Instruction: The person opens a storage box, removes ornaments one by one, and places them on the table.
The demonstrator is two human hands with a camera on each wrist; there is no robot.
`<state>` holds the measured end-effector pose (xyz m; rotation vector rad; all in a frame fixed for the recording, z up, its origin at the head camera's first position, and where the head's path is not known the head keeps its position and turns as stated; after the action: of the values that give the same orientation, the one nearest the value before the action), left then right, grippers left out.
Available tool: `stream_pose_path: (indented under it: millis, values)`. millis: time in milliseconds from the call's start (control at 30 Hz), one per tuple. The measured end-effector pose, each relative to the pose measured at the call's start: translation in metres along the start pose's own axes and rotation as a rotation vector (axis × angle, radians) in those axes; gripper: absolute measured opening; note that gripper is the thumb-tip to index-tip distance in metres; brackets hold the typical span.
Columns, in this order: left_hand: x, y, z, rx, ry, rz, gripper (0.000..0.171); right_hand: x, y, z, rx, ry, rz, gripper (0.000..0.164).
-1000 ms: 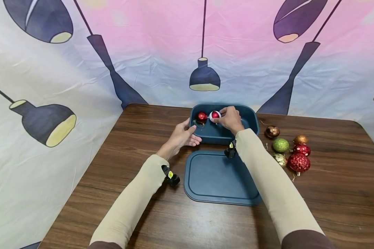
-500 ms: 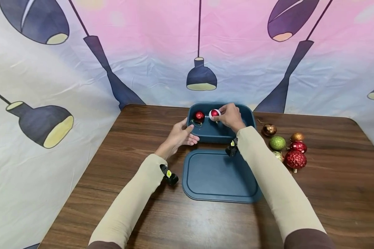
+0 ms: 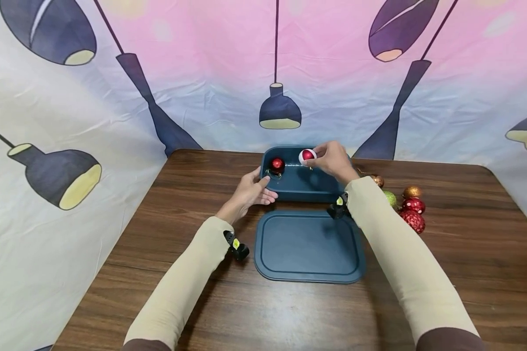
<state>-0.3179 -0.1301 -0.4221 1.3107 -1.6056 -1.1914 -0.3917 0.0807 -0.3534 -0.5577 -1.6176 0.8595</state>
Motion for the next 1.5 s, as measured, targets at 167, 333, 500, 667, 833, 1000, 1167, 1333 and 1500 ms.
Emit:
stream_pose_path:
  millis: [167,333,500,667,833,1000,1167,1333,1500]
  values:
    - [0.0,0.0,0.001,-0.007,-0.005,-0.01,0.063,0.013,-0.004,-0.008,0.015,-0.001,0.008,0.046]
    - [0.0,0.001,0.001,-0.012,-0.011,-0.009,0.063,0.032,-0.004,-0.017,0.026,0.015,-0.02,0.046]
    - [-0.001,0.002,0.0,-0.013,-0.015,-0.011,0.063,0.054,-0.001,-0.031,0.036,0.045,-0.052,0.049]
    - [-0.002,0.002,0.0,-0.018,-0.016,0.003,0.062,0.076,0.005,-0.047,0.05,0.079,-0.06,0.049]
    - [-0.001,0.002,0.0,-0.018,-0.012,-0.002,0.062,0.094,0.015,-0.06,0.068,0.095,-0.025,0.049]
    - [0.0,0.001,0.0,-0.019,-0.007,-0.01,0.062,0.109,0.029,-0.071,0.036,0.078,-0.041,0.058]
    - [0.0,0.001,0.0,-0.018,-0.006,-0.004,0.062,0.128,0.041,-0.085,0.037,0.079,-0.14,0.058]
    - [0.0,0.001,0.001,-0.023,-0.008,-0.007,0.062,0.146,0.062,-0.101,-0.007,0.096,-0.175,0.061]
    - [-0.001,0.001,0.0,-0.022,-0.006,-0.01,0.062,0.16,0.085,-0.115,-0.04,0.094,-0.196,0.066]
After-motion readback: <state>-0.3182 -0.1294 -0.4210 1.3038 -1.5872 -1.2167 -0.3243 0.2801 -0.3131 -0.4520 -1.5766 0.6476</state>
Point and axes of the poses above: each hand's wrist, its own z-axis towards the middle knuckle, its own x-axis out of the back of the hand, y = z × x, the point moved 10 cm from there along z, towards the middle knuckle, and after that the axes turned 5 degrees about -y, right-handed, at the moved point
